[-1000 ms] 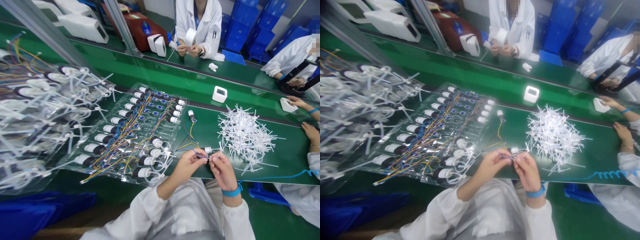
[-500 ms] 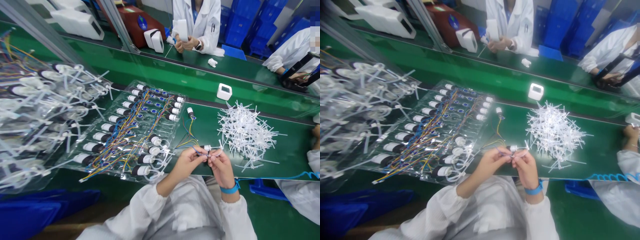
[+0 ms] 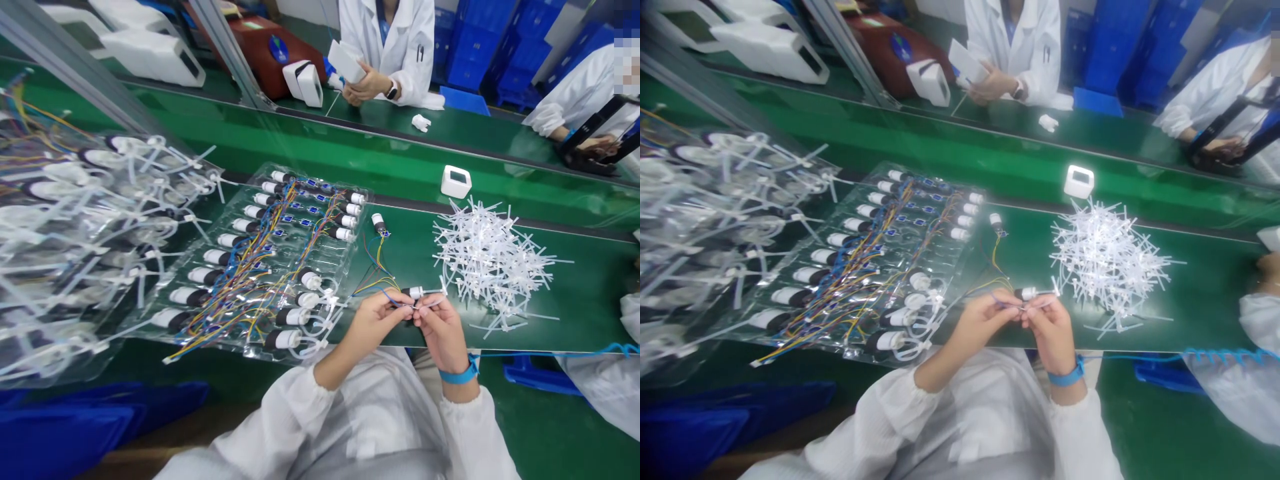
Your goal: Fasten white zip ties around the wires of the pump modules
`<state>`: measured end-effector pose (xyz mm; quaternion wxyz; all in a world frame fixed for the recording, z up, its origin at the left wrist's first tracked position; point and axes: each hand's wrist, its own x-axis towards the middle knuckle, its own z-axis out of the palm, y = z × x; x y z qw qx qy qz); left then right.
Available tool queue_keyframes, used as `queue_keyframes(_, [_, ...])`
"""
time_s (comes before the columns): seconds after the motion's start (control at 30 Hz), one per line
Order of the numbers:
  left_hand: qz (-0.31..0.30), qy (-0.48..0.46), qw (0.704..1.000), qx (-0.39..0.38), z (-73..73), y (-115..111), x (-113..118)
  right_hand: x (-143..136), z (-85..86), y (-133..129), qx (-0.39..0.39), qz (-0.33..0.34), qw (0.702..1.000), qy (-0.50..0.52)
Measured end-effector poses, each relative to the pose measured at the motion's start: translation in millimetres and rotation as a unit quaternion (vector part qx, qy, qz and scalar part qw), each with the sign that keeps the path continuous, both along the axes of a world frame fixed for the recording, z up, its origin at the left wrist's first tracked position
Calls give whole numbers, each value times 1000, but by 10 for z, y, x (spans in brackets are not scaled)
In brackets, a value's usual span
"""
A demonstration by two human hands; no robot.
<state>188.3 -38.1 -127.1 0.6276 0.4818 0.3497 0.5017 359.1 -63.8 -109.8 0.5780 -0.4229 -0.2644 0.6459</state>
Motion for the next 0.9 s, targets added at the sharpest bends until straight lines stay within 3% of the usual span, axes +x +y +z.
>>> queue_keyframes(0.3, [9, 13, 1000, 17, 24, -20, -6, -24, 3, -13, 12, -9, 1000, -14])
queue_keyframes(0.6, [55, 42, 997, 23, 46, -48, 18, -61, -12, -27, -23, -38, 997, -62])
queue_keyframes(0.9, [22, 39, 999, 10, 81, -35, 2, -49, -10, -47, -17, -40, 996, -77])
